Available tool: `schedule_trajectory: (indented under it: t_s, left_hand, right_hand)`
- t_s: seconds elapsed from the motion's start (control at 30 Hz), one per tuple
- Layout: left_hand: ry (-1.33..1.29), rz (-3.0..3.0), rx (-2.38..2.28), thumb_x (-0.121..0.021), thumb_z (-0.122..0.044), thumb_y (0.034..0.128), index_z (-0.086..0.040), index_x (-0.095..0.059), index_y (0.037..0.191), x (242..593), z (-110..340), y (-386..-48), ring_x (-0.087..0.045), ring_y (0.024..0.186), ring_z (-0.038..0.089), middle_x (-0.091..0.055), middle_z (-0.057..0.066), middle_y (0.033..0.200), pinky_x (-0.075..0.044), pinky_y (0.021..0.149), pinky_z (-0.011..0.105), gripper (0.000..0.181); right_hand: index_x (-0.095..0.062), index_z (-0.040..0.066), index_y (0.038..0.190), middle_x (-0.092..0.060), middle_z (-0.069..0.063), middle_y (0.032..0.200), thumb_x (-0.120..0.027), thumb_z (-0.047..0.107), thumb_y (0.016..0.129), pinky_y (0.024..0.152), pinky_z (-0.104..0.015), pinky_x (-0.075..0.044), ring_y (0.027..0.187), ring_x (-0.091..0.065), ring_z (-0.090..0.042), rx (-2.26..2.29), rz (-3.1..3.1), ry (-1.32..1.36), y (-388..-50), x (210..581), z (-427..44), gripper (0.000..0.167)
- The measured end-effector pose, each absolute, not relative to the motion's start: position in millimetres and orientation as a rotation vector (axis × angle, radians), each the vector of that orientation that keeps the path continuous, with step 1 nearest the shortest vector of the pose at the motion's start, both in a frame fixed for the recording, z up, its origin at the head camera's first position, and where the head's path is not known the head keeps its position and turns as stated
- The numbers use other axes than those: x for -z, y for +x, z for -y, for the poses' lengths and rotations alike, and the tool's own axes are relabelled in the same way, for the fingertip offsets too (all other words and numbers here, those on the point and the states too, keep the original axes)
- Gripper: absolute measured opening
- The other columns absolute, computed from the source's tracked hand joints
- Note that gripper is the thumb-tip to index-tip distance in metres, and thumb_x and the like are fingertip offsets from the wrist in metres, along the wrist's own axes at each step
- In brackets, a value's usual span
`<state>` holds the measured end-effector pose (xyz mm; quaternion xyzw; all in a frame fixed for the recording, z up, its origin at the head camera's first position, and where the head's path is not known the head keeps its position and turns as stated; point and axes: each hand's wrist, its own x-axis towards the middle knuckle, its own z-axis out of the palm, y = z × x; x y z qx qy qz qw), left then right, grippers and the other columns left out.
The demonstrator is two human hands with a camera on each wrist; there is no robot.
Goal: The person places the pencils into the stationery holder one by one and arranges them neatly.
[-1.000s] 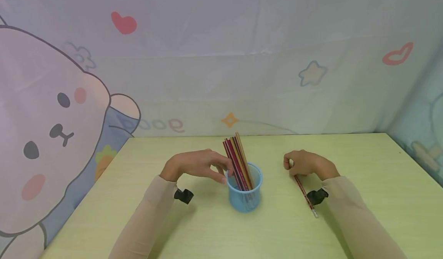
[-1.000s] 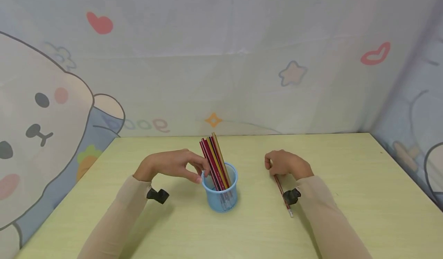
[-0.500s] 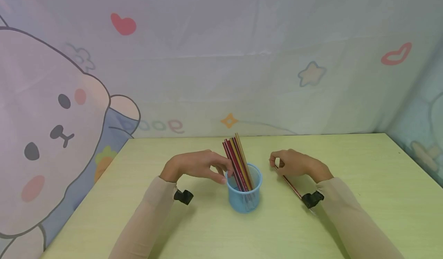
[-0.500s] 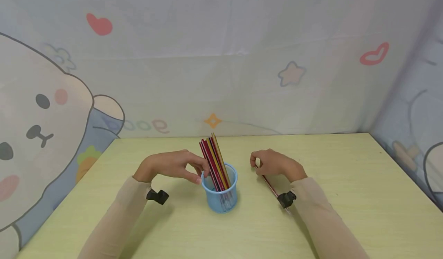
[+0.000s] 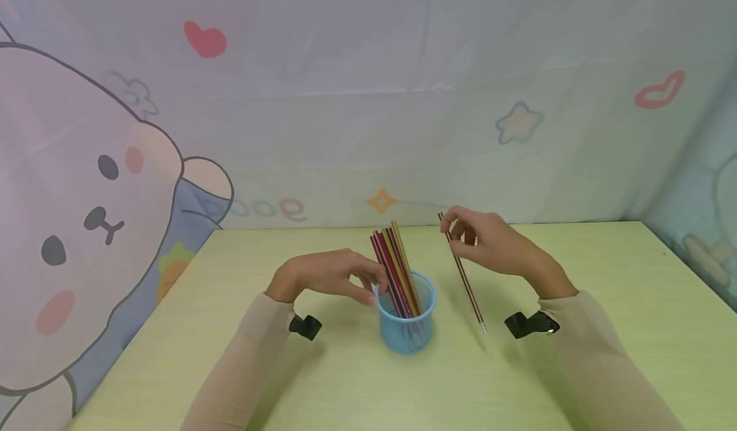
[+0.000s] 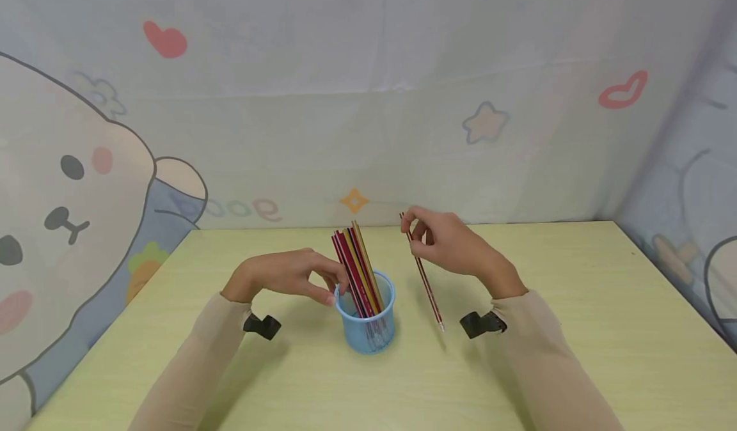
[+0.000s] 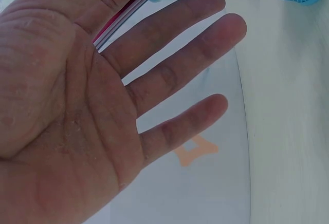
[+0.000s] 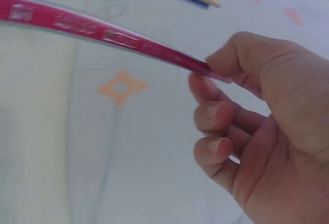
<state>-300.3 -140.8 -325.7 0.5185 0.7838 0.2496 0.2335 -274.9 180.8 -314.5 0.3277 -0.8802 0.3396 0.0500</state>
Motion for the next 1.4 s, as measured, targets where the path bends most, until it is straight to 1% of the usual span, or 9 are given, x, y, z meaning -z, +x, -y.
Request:
schedule_trajectory:
  t_s: [0.1, 0.23, 0.47, 0.7, 0.93, 1.03, 1.13, 1.27, 1.4]
  left_hand:
    - [1.434, -2.15, -0.685, -0.068, -0.027, 0.0967, -0.011, -0.065, 0.109, 325.7, 140.3, -300.8, -0.067, 0.103, 0.01, -0.068, 0.007, 0.114, -0.052, 0.093, 0.032, 0.02]
    - [1.455, -2.154, -0.684, -0.068, -0.027, 0.0967, -0.014, -0.065, 0.108, 325.6, 139.7, -301.3, -0.067, 0.103, 0.009, -0.069, 0.005, 0.115, -0.053, 0.093, 0.032, 0.018]
    - [1.453, -2.164, -0.676, -0.068, -0.027, 0.0964, -0.019, -0.065, 0.108, 325.7, 139.3, -300.5, -0.067, 0.103, 0.008, -0.067, -0.008, 0.112, -0.053, 0.092, 0.03, 0.015]
    - [1.48, -2.147, -0.685, -0.068, -0.026, 0.097, -0.017, -0.065, 0.108, 326.9, 138.9, -301.8, -0.067, 0.103, 0.009, -0.068, -0.008, 0.109, -0.053, 0.092, 0.027, 0.015]
    - [1.514, -2.121, -0.704, -0.067, -0.023, 0.0974, -0.014, -0.066, 0.107, 326.5, 137.4, -303.0, -0.067, 0.102, 0.008, -0.07, 0.008, 0.109, -0.053, 0.094, 0.03, 0.013]
    - [1.519, -2.112, -0.717, -0.068, -0.021, 0.0969, -0.011, -0.067, 0.107, 325.9, 136.8, -302.9, -0.067, 0.101, 0.007, -0.071, 0.005, 0.107, -0.053, 0.093, 0.029, 0.014]
    - [1.518, -2.102, -0.732, -0.068, -0.019, 0.0967, -0.007, -0.068, 0.107, 324.8, 136.7, -302.4, -0.067, 0.1, 0.007, -0.071, -0.002, 0.104, -0.053, 0.093, 0.028, 0.016]
    - [1.519, -2.1, -0.747, -0.067, -0.016, 0.097, -0.004, -0.07, 0.107, 325.0, 138.2, -303.5, -0.067, 0.1, 0.007, -0.07, -0.01, 0.102, -0.053, 0.093, 0.028, 0.016]
    - [1.527, -2.099, -0.758, -0.067, -0.015, 0.0972, -0.005, -0.071, 0.108, 325.4, 140.2, -305.0, -0.067, 0.101, 0.007, -0.07, -0.011, 0.102, -0.053, 0.094, 0.028, 0.015]
  right_hand:
    - [-0.056, 0.018, 0.109, -0.062, 0.003, 0.085, -0.057, 0.004, 0.096, 0.057, -0.028, -0.045, 0.068, -0.054, -0.015, -1.046, 2.56, 0.942, -265.1, 301.3, -179.9, 0.019]
    - [-0.056, 0.016, 0.107, -0.062, 0.002, 0.087, -0.06, 0.003, 0.095, 0.053, -0.027, -0.043, 0.064, -0.054, -0.015, -1.09, 2.383, 0.877, -254.1, 288.6, -177.0, 0.017]
    - [-0.058, 0.01, 0.109, -0.061, 0.005, 0.086, -0.063, -0.003, 0.092, 0.05, -0.025, -0.04, 0.06, -0.05, -0.015, -1.198, 2.148, 0.809, -243.3, 283.6, -162.2, 0.021]
    - [-0.058, 0.011, 0.106, -0.061, 0.007, 0.087, -0.063, -0.002, 0.093, 0.049, -0.025, -0.043, 0.059, -0.051, -0.012, -1.187, 2.134, 0.932, -245.2, 298.9, -135.9, 0.02]
    - [-0.059, 0.012, 0.106, -0.062, 0.006, 0.087, -0.063, -0.001, 0.094, 0.052, -0.026, -0.046, 0.062, -0.053, -0.01, -1.155, 2.187, 1.048, -248.6, 319.1, -113.6, 0.018]
    - [-0.059, 0.011, 0.106, -0.064, 0.004, 0.089, -0.063, 0.0, 0.093, 0.055, -0.025, -0.048, 0.064, -0.054, -0.009, -1.123, 2.23, 1.069, -248.5, 326.0, -106.6, 0.018]
    - [-0.059, 0.01, 0.107, -0.064, 0.004, 0.089, -0.063, 0.001, 0.093, 0.056, -0.024, -0.048, 0.065, -0.054, -0.008, -1.091, 2.272, 1.072, -248.5, 331.9, -101.9, 0.018]
    - [-0.059, 0.011, 0.107, -0.063, 0.006, 0.085, -0.064, 0.003, 0.092, 0.052, -0.023, -0.046, 0.061, -0.051, -0.007, -1.043, 2.317, 1.066, -248.8, 337.6, -97.4, 0.018]
    - [-0.06, 0.012, 0.106, -0.06, 0.006, 0.081, -0.065, 0.005, 0.091, 0.049, -0.023, -0.045, 0.059, -0.049, -0.007, -0.985, 2.347, 1.054, -249.4, 341.8, -93.1, 0.017]
